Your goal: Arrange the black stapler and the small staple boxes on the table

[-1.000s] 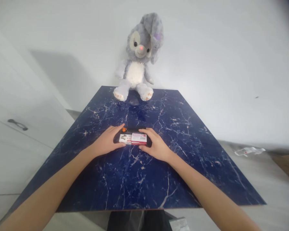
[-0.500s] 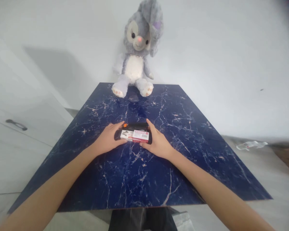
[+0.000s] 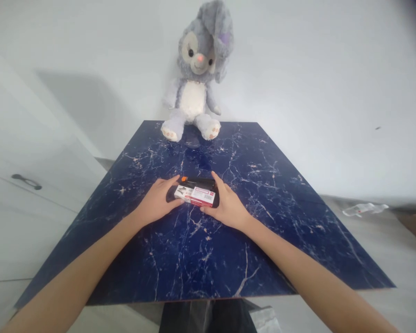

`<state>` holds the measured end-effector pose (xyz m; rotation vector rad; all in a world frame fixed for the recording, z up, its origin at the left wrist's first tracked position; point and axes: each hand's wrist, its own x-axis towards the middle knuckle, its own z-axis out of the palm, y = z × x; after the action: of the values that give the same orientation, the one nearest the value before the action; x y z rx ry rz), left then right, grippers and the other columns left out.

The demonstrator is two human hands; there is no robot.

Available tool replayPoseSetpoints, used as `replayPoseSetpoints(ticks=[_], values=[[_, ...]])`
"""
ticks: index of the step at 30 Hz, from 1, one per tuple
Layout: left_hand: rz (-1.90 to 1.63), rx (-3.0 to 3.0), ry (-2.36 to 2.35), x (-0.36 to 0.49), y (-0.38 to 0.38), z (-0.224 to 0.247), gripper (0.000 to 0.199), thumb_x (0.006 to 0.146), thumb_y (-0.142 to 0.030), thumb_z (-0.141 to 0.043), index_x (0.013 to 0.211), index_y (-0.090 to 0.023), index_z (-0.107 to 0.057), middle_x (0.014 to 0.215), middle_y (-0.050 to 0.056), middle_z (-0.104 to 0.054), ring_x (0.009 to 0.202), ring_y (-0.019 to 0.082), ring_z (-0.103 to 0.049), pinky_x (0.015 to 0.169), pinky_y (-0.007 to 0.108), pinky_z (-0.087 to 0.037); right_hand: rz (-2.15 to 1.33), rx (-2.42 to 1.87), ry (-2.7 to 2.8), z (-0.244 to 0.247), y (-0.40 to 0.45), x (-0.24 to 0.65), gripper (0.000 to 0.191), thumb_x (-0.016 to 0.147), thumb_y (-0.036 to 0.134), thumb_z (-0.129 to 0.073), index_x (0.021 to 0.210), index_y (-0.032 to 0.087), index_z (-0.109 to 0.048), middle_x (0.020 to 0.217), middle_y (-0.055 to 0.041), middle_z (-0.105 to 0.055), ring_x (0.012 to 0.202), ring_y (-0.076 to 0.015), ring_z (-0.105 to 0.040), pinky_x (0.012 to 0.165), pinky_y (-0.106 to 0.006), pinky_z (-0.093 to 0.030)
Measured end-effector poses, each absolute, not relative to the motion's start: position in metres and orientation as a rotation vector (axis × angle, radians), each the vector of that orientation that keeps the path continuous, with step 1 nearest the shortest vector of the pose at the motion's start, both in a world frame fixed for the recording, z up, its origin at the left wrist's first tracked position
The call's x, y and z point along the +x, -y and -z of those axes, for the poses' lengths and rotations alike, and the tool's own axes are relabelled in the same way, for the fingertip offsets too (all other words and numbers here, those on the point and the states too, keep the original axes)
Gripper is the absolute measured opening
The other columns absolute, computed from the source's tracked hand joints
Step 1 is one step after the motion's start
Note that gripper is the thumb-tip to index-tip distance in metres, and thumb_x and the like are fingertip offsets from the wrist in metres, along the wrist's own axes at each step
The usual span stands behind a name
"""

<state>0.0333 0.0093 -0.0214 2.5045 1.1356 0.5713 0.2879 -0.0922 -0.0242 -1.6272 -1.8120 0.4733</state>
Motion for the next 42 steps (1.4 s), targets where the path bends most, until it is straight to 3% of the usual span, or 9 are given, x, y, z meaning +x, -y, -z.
replayPoseSetpoints(ticks=[6, 11, 14, 20, 23, 26, 32, 36, 42], values=[[-0.708, 2.546, -1.243, 0.042, 0.002, 0.020, 0.069, 0.086, -0.037, -0.072, 0.147, -0.026, -0.041, 0.126, 0.009, -0.059, 0.103, 0.026, -0.065, 0.084, 0.038, -0.054, -0.443, -1.625, 1.803, 0.026, 0.092, 0.286, 0.114, 0.076, 0.046, -0.080, 0.163, 0.023, -0.010, 0.140, -0.0187, -0.054, 0.127, -0.0356, -0.054, 0.105, -0.055, -0.046], [-0.836, 2.417, -1.423, 0.054, 0.024, 0.016, 0.030, 0.085, -0.035, -0.070, 0.104, -0.022, -0.051, 0.096, 0.002, -0.058, 0.078, 0.020, -0.063, 0.067, 0.033, -0.052, -0.434, -1.657, 1.793, 0.028, 0.092, 0.286, 0.122, 0.074, 0.049, -0.083, 0.163, 0.022, -0.005, 0.141, -0.0198, -0.053, 0.128, -0.0366, -0.053, 0.106, -0.055, -0.046], [-0.906, 2.361, -1.315, 0.065, 0.045, 0.014, 0.032, 0.082, -0.033, -0.073, 0.094, -0.023, -0.045, 0.099, 0.002, -0.055, 0.088, 0.021, -0.063, 0.073, 0.036, -0.056, -0.448, -1.576, 1.853, 0.027, 0.094, 0.291, 0.130, 0.070, 0.051, -0.085, 0.163, 0.023, 0.000, 0.148, -0.0200, -0.047, 0.136, -0.0378, -0.046, 0.110, -0.057, -0.041], [-0.957, 2.114, -1.110, 0.077, 0.081, 0.015, 0.042, 0.081, -0.023, -0.074, 0.114, -0.024, -0.047, 0.146, 0.009, -0.034, 0.122, 0.023, -0.058, 0.097, 0.042, -0.059, -0.662, -1.469, 1.950, 0.010, 0.099, 0.308, 0.116, 0.074, 0.036, -0.081, 0.163, 0.023, -0.008, 0.136, -0.0165, -0.058, 0.121, -0.0318, -0.059, 0.101, -0.050, -0.050], [-0.953, 1.976, -1.046, 0.080, 0.091, 0.021, 0.076, 0.080, -0.021, -0.075, 0.143, -0.033, -0.035, 0.158, 0.008, -0.023, 0.140, 0.027, -0.045, 0.113, 0.049, -0.049, -0.786, -1.405, 1.944, 0.004, 0.100, 0.312, 0.099, 0.078, 0.030, -0.076, 0.161, 0.024, -0.021, 0.123, -0.0116, -0.065, 0.101, -0.0252, -0.066, 0.093, -0.045, -0.055], [-0.949, 1.918, -1.019, 0.084, 0.091, 0.026, 0.099, 0.077, -0.017, -0.078, 0.154, -0.038, -0.021, 0.160, 0.007, -0.027, 0.144, 0.029, -0.041, 0.117, 0.051, -0.044, -0.829, -1.357, 1.904, 0.004, 0.100, 0.311, 0.083, 0.079, 0.025, -0.072, 0.154, 0.023, -0.036, 0.120, -0.0098, -0.066, 0.093, -0.0215, -0.066, 0.089, -0.042, -0.056], [-0.973, 1.814, -0.986, 0.090, 0.071, 0.030, 0.083, 0.081, -0.017, -0.074, 0.152, -0.033, -0.034, 0.152, 0.009, -0.046, 0.133, 0.029, -0.055, 0.111, 0.051, -0.050, -0.900, -1.357, 1.844, 0.004, 0.099, 0.308, 0.079, 0.078, 0.013, -0.063, 0.152, 0.022, -0.037, 0.124, -0.0093, -0.067, 0.085, -0.0184, -0.069, 0.080, -0.035, -0.059], [-0.903, 1.786, -0.864, 0.106, 0.050, 0.030, 0.081, 0.081, -0.023, -0.078, 0.151, -0.031, -0.039, 0.148, 0.012, -0.052, 0.128, 0.030, -0.060, 0.106, 0.050, -0.054, -0.813, -1.461, 1.809, 0.002, 0.103, 0.320, 0.073, 0.081, 0.009, -0.053, 0.151, 0.024, -0.038, 0.112, -0.0063, -0.073, 0.081, -0.0195, -0.072, 0.080, -0.036, -0.058], [-0.807, 1.817, -0.560, 0.196, 0.021, 0.036, 0.082, 0.075, -0.019, -0.081, 0.147, -0.026, -0.043, 0.143, 0.013, -0.058, 0.121, 0.028, -0.065, 0.101, 0.045, -0.057, -0.565, -1.706, 1.662, 0.007, 0.121, 0.387, 0.067, 0.084, 0.012, -0.053, 0.149, 0.023, -0.040, 0.104, -0.0060, -0.076, 0.081, -0.0223, -0.073, 0.081, -0.038, -0.057]])
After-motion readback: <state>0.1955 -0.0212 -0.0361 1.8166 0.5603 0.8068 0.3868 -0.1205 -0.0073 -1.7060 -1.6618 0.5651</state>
